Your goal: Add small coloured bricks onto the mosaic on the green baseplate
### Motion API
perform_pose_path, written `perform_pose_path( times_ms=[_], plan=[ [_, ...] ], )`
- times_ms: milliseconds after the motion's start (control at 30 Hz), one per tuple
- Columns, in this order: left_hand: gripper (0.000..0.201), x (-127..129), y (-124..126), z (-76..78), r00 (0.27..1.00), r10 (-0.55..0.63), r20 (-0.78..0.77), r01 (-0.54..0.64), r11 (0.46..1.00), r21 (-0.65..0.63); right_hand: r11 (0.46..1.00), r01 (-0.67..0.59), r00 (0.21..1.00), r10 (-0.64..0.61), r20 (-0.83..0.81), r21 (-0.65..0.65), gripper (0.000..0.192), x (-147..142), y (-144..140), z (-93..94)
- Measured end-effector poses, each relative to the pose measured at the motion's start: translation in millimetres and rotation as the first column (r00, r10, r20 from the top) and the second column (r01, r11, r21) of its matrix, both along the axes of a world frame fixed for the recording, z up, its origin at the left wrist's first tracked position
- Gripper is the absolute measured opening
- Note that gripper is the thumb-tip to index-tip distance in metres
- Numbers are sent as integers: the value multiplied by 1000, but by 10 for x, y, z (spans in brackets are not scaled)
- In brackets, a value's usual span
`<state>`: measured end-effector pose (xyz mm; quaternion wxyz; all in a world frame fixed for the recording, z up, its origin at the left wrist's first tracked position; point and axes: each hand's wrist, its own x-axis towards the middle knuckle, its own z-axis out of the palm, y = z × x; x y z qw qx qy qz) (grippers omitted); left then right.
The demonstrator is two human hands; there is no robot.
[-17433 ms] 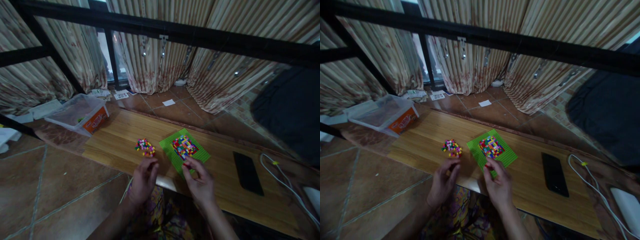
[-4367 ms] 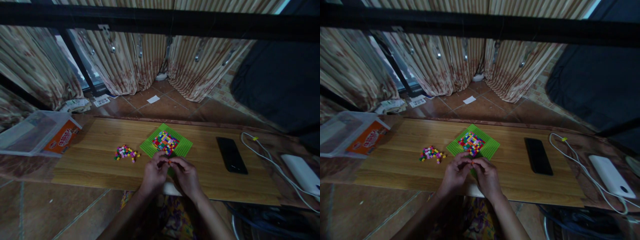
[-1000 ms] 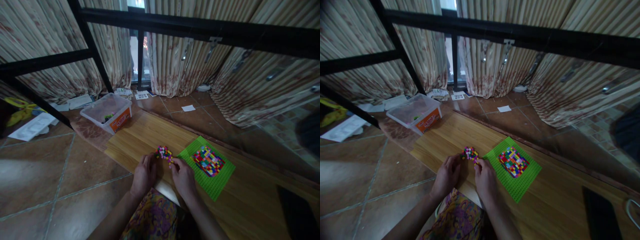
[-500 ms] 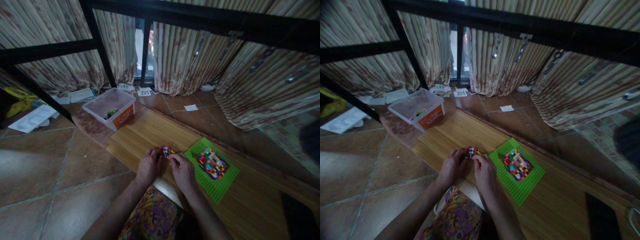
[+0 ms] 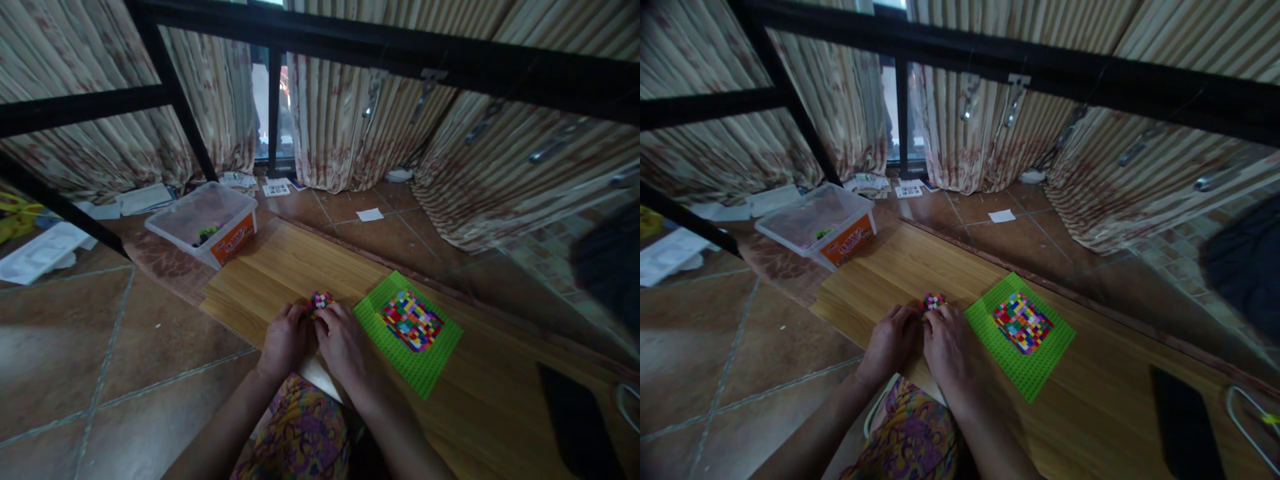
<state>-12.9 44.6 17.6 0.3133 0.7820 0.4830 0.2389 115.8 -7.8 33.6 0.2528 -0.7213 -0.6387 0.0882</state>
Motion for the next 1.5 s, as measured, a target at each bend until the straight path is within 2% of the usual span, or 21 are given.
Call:
perform_pose_path(
  times_ms=[133, 267, 433, 567, 833, 1100, 1267, 1400, 1500],
  plan=[
    [17, -12, -8, 24, 999, 17, 49, -17, 1000, -8, 998, 57, 998, -57, 29, 6, 16, -32, 88, 15],
    [17, -74, -22, 22, 993, 66, 99, -64, 998, -18, 988, 142, 987, -135, 90, -65, 11, -147, 183, 52],
    [22, -140, -2, 22, 989, 121, 88, -115, 991, -74, 963, 250, 965, -240, 105, -99, 14, -252, 239, 79],
    [24, -119, 13, 67, 986, 150, 65, -145, 986, -84, 947, 290, 955, -277, 106, -135, 16, -281, 272, 117],
    [29, -94, 21, 127, 981, 194, -7, -194, 975, -108, 956, 271, 960, -261, 97, -111, 16, -267, 297, 146],
    [31, -74, 12, 112, 993, 114, -10, -114, 992, -48, 963, 255, 964, -247, 98, -82, 18, -247, 335, 89],
    [30, -65, -4, 56, 996, 94, 2, -94, 995, 12, 966, 256, 967, -256, 9, 38, 12, -99, 160, 91],
    [27, -32, -44, 25, 993, 119, 11, -119, 993, 6, 952, 302, 951, -297, -87, 50, 15, 145, -94, 50],
    [24, -3, -69, 14, 991, 128, 35, -127, 992, -9, 964, 261, 957, -250, -147, 56, 14, 220, -227, 15]
  ],
)
